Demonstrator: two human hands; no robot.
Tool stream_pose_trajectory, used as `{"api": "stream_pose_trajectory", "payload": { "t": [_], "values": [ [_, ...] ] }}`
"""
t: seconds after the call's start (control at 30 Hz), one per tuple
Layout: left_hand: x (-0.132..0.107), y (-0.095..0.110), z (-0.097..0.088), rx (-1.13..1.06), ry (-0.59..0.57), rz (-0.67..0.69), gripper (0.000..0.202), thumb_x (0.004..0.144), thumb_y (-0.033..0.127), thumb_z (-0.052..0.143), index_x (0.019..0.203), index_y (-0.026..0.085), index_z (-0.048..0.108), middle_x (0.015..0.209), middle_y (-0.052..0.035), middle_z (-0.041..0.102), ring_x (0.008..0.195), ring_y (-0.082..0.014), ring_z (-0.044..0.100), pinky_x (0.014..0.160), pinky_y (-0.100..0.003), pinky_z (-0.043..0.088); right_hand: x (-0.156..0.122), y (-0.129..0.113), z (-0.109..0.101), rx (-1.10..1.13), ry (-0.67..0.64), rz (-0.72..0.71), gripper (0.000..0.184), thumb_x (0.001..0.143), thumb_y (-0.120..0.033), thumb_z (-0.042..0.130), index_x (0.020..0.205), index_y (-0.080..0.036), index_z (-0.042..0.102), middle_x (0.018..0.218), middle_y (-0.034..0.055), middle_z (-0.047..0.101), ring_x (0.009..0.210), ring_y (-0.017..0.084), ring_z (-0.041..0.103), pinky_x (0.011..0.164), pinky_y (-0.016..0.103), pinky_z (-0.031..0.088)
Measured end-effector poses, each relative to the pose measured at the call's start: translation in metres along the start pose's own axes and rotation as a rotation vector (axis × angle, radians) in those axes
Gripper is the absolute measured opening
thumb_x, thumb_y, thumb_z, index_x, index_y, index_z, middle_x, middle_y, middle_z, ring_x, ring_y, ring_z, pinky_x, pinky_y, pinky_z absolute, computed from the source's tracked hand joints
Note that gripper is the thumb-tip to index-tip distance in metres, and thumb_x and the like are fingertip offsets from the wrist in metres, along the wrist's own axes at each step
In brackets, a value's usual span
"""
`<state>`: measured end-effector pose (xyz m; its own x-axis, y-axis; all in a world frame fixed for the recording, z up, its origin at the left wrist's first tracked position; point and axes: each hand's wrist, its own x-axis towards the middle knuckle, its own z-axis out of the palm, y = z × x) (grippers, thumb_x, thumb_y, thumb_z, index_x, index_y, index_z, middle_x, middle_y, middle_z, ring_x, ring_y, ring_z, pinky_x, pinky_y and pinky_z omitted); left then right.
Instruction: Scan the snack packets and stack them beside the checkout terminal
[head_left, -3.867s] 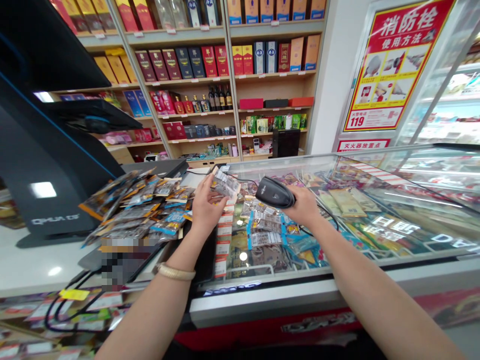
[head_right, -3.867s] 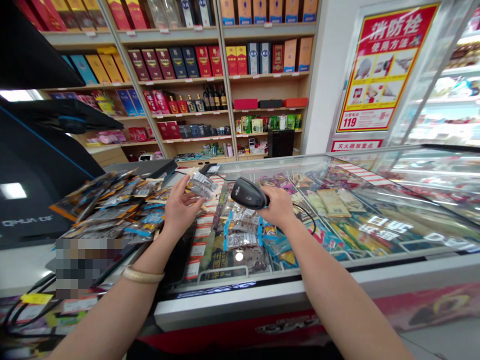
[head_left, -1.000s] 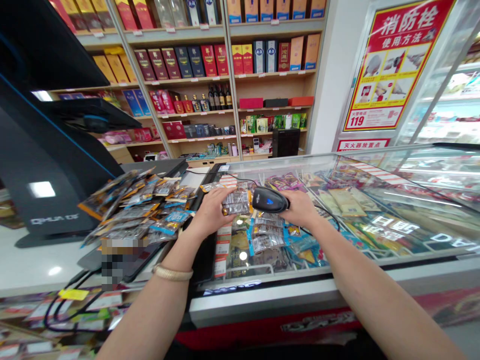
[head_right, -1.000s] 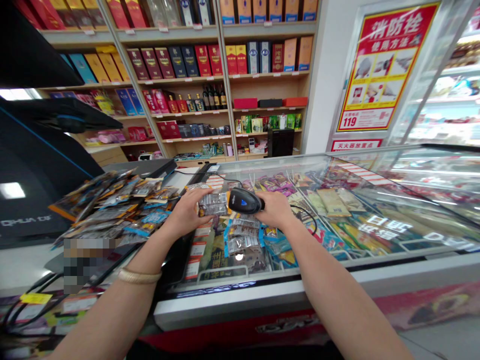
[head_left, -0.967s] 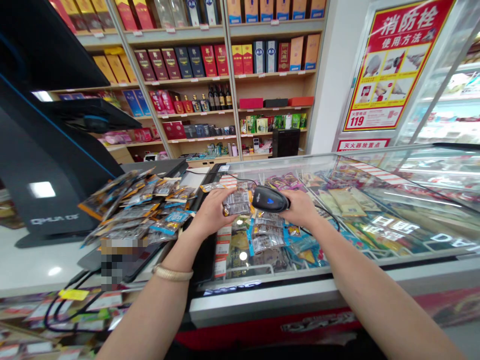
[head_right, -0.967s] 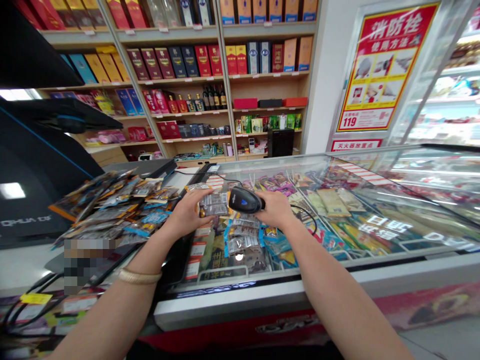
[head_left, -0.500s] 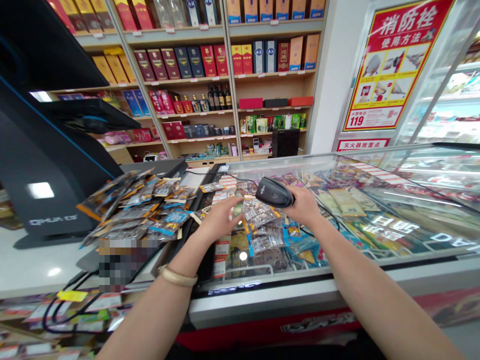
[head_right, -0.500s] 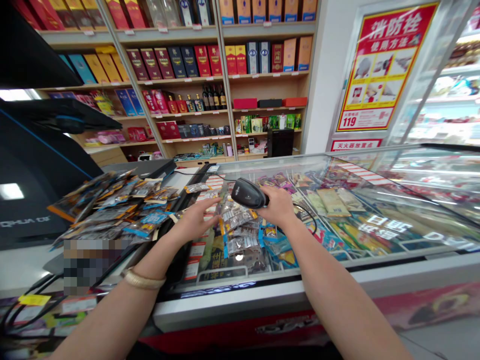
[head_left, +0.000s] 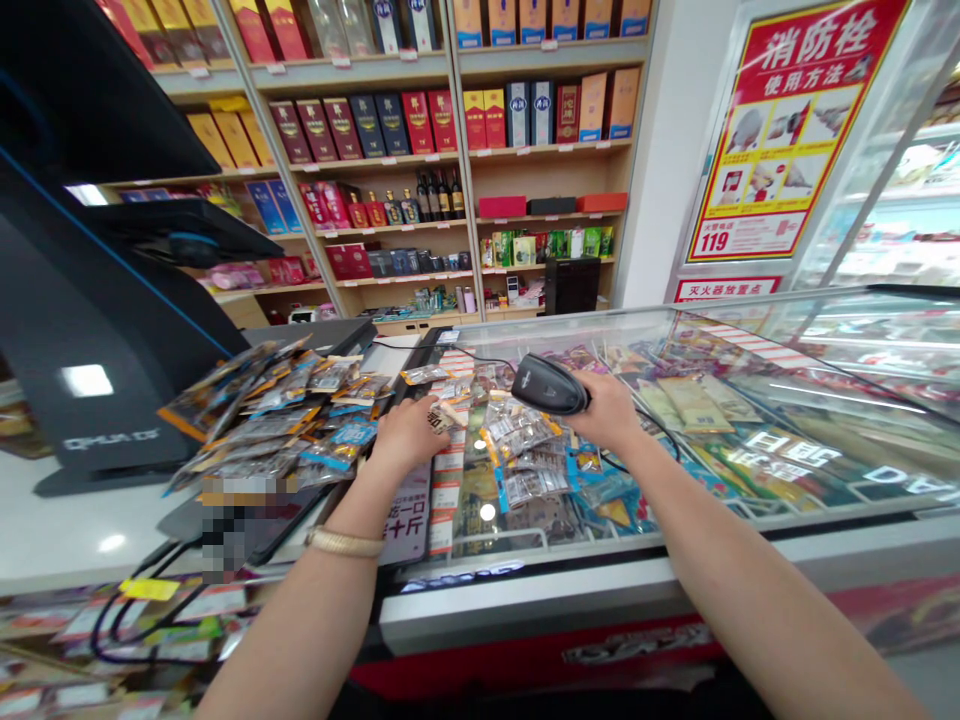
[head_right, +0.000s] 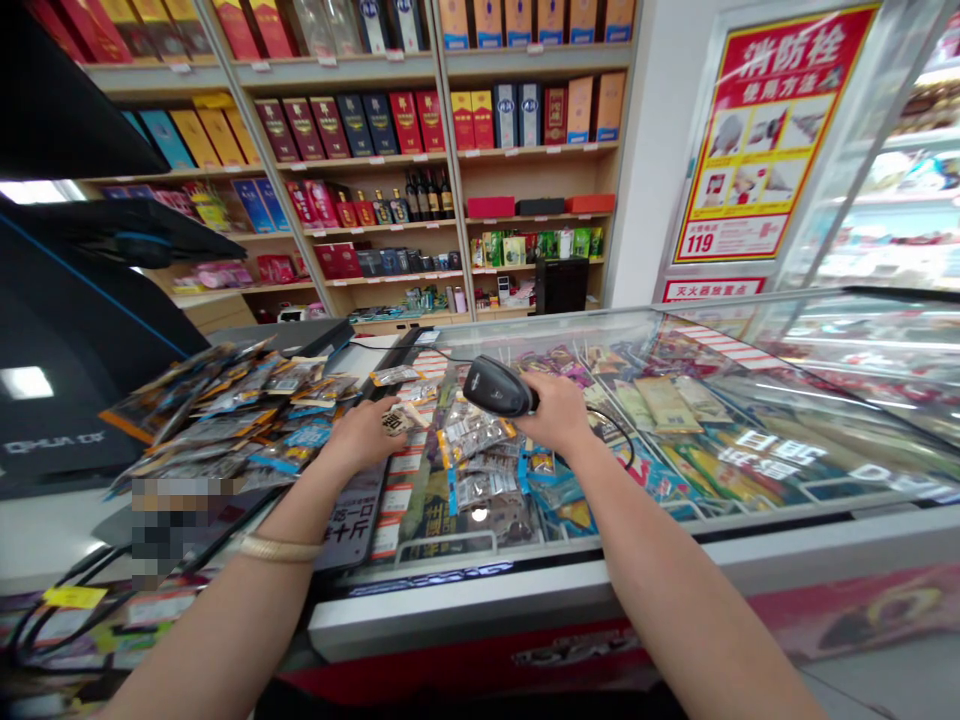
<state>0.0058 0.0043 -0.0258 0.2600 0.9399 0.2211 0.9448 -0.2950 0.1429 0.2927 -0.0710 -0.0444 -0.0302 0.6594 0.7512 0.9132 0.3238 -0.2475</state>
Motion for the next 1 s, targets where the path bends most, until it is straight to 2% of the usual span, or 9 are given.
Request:
{"api": "stream_pose_trajectory", "payload": {
  "t": [0.1, 0.2, 0.27, 0.37, 0.53, 0.63, 0.73, 0.87, 1.0],
  "values": [
    [0.004, 0.004, 0.000, -0.487, 0.146, 0.001, 0.060, 0.069, 0.035, 0.069, 0.126, 0.020, 0.061, 0.113, -0.0123, 0.069, 0.107, -0.0304, 0.063, 0.096, -0.042, 0.047, 0.001, -0.001, -0.001, -0.008, 0.008, 0.002, 0.026, 0.070, -0.037, 0.065, 0.089, -0.022, 0.071, 0.084, 0.0077, 0.075, 0.077, 0.026, 0.069, 0.067, 0.031, 0.047],
    [0.007, 0.010, -0.003, -1.127, 0.218, -0.113, 0.048, 0.076, 0.039, 0.063, 0.118, 0.016, 0.064, 0.101, -0.0085, 0.073, 0.095, -0.0231, 0.067, 0.088, -0.036, 0.052, 0.001, -0.001, -0.002, -0.030, 0.020, 0.005, 0.024, 0.069, -0.035, 0.064, 0.088, -0.022, 0.071, 0.080, 0.0069, 0.074, 0.076, 0.025, 0.068, 0.065, 0.030, 0.046],
    [0.007, 0.014, -0.008, -1.455, 0.142, -0.251, 0.038, 0.083, 0.039, 0.055, 0.110, 0.014, 0.065, 0.094, -0.0087, 0.073, 0.086, -0.0221, 0.069, 0.080, -0.037, 0.056, 0.001, -0.002, -0.001, -0.031, 0.018, 0.004, 0.024, 0.069, -0.035, 0.063, 0.088, -0.022, 0.071, 0.082, 0.0069, 0.074, 0.077, 0.025, 0.068, 0.066, 0.030, 0.046],
    [0.003, 0.019, -0.016, -1.716, -0.038, -0.395, 0.033, 0.092, 0.034, 0.042, 0.107, 0.013, 0.063, 0.086, -0.0095, 0.073, 0.075, -0.0225, 0.070, 0.069, -0.042, 0.060, 0.001, -0.002, 0.000, -0.015, 0.003, -0.003, 0.027, 0.069, -0.036, 0.065, 0.090, -0.022, 0.071, 0.089, 0.0080, 0.075, 0.081, 0.025, 0.068, 0.069, 0.031, 0.047],
    [0.001, 0.023, -0.019, -1.743, -0.161, -0.407, 0.035, 0.095, 0.029, 0.037, 0.118, 0.012, 0.058, 0.102, -0.0120, 0.073, 0.085, -0.0236, 0.072, 0.074, -0.041, 0.061, 0.000, -0.003, 0.002, -0.008, -0.030, -0.035, 0.028, 0.070, -0.039, 0.066, 0.091, -0.021, 0.071, 0.092, 0.0088, 0.075, 0.080, 0.025, 0.068, 0.070, 0.031, 0.047],
    [0.001, 0.022, -0.016, -1.634, -0.198, -0.312, 0.039, 0.095, 0.031, 0.035, 0.121, 0.012, 0.057, 0.113, -0.0139, 0.071, 0.098, -0.0258, 0.070, 0.081, -0.042, 0.060, 0.000, -0.003, 0.002, 0.018, -0.047, -0.060, 0.029, 0.070, -0.037, 0.066, 0.094, -0.022, 0.071, 0.089, 0.0072, 0.075, 0.080, 0.024, 0.068, 0.070, 0.031, 0.047],
    [0.000, 0.021, -0.010, -1.543, -0.218, -0.175, 0.040, 0.089, 0.030, 0.044, 0.122, 0.011, 0.057, 0.116, -0.0154, 0.069, 0.104, -0.0271, 0.068, 0.085, -0.043, 0.059, 0.000, -0.005, 0.002, 0.024, -0.060, -0.069, 0.030, 0.069, -0.033, 0.066, 0.097, -0.023, 0.071, 0.087, 0.0062, 0.075, 0.081, 0.024, 0.069, 0.070, 0.031, 0.048],
    [-0.001, 0.022, 0.002, -1.467, -0.133, 0.019, 0.053, 0.074, 0.027, 0.063, 0.124, 0.012, 0.055, 0.111, -0.0128, 0.072, 0.102, -0.0272, 0.069, 0.092, -0.046, 0.055, 0.000, -0.007, 0.002, 0.016, -0.079, -0.075, 0.030, 0.067, -0.033, 0.066, 0.095, -0.022, 0.071, 0.087, 0.0069, 0.075, 0.079, 0.023, 0.068, 0.070, 0.031, 0.049],
    [0.001, 0.023, 0.014, -1.191, -0.018, 0.208, 0.051, 0.074, 0.026, 0.061, 0.122, 0.011, 0.057, 0.111, -0.0115, 0.072, 0.104, -0.0260, 0.068, 0.100, -0.045, 0.049, 0.000, -0.008, 0.003, 0.025, -0.058, -0.092, 0.031, 0.065, -0.031, 0.066, 0.095, -0.022, 0.071, 0.090, 0.0070, 0.075, 0.082, 0.024, 0.069, 0.072, 0.031, 0.049]
  ]
}}
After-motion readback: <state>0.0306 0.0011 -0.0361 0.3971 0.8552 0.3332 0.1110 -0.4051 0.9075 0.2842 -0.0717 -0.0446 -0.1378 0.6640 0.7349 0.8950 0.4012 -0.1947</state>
